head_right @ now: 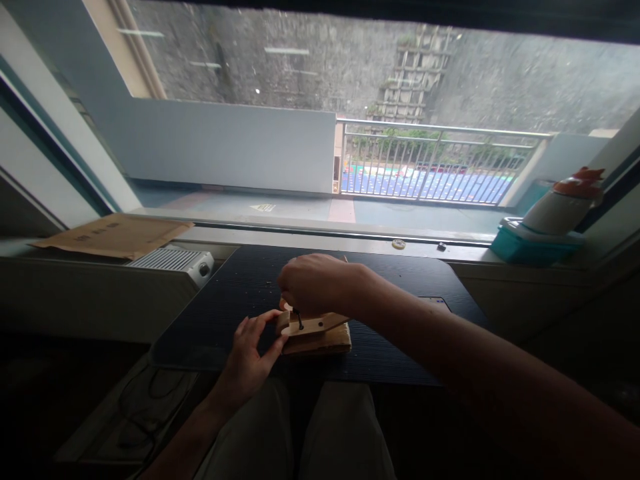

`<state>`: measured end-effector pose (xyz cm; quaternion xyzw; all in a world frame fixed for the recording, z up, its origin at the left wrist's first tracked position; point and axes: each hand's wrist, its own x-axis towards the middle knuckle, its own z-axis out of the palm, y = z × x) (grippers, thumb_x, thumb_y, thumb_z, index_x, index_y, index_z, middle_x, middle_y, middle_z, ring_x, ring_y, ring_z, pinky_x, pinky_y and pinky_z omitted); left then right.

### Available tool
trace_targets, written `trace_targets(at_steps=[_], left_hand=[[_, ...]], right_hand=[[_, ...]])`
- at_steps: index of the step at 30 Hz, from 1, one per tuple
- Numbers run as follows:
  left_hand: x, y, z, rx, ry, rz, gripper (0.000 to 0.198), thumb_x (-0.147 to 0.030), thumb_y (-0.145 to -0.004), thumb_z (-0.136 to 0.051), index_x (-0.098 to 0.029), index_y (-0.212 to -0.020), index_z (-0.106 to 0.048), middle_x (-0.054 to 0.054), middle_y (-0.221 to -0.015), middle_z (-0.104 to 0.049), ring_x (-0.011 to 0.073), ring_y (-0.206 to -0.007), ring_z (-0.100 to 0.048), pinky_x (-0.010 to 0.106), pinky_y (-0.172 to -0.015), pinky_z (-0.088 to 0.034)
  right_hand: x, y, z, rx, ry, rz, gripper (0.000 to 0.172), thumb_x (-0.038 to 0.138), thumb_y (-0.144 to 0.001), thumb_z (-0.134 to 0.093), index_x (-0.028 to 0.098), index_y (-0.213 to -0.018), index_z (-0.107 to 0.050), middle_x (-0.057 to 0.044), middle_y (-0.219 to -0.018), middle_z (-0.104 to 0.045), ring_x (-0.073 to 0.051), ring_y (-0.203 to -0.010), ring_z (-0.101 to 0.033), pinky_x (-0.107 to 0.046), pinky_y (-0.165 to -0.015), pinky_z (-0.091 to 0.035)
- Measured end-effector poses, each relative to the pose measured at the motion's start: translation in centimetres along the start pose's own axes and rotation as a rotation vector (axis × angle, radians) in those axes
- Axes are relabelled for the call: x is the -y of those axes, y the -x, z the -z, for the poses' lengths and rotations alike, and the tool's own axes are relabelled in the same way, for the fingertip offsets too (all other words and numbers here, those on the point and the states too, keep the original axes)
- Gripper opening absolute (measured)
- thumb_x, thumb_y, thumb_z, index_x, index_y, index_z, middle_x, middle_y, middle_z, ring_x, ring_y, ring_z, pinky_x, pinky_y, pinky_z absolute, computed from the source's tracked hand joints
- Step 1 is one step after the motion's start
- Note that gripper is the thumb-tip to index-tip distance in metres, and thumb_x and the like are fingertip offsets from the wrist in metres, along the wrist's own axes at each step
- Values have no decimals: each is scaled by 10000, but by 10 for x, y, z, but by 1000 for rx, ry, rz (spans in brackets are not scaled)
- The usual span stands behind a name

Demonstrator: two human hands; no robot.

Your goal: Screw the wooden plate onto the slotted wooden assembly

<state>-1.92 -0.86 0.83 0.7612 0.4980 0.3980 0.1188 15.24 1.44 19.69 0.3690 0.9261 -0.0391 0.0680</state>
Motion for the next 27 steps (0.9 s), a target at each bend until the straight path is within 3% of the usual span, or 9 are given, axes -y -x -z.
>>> trace_targets(at_steps=[3,7,14,19,23,27], left_hand=[[0,0,0,23,74,60,293,-274,-806,-527,-237,-1096,-512,51,-1082,-621,223,-1027,-563,469,-996,-346],[-3,0,1,119,205,198,364,-322,-777,-565,-213,-1118,-497,56,-1096,-608,208,-1024,-572,357,-919,-437],[-9,-4,0,129,214,298,356,-414,-761,-558,-223,-1060,-526,23,-1016,-638,212,-954,-604,322,-870,-470],[-1,0,-16,58,208,337,452,-473,-717,-595,-212,-1073,-495,42,-1040,-603,243,-978,-593,362,-898,-464],[6,7,-26,-15,173,360,466,-476,-731,-575,-242,-1120,-468,36,-1162,-542,246,-1069,-552,365,-949,-438],[16,11,-33,-11,10,393,442,-534,-756,-506,-290,-1122,-475,-12,-1099,-585,224,-1049,-571,319,-883,-488]], right_hand=[[-2,-1,-22,-187,-53,-44,249,226,-911,-389,150,-816,-606,-44,-763,-636,-98,-621,-504,-237,-559,-290],[-4,-6,-46,-366,-87,-123,254,262,-929,-363,165,-810,-565,-25,-708,-622,-104,-614,-526,-249,-553,-257],[-5,-9,-55,-478,-55,-193,256,309,-930,-356,187,-801,-540,6,-621,-592,-121,-545,-537,-270,-497,-200],[-3,-7,-60,-517,-73,-157,245,335,-921,-393,190,-786,-538,-10,-717,-642,-154,-661,-596,-260,-517,-251],[-12,10,-59,-576,-130,-148,238,306,-914,-408,178,-762,-540,-22,-756,-656,-153,-666,-597,-252,-516,-282],[-39,52,-66,-723,-423,-287,150,314,-894,-468,202,-875,-566,24,-758,-649,-112,-664,-583,-219,-572,-361]])
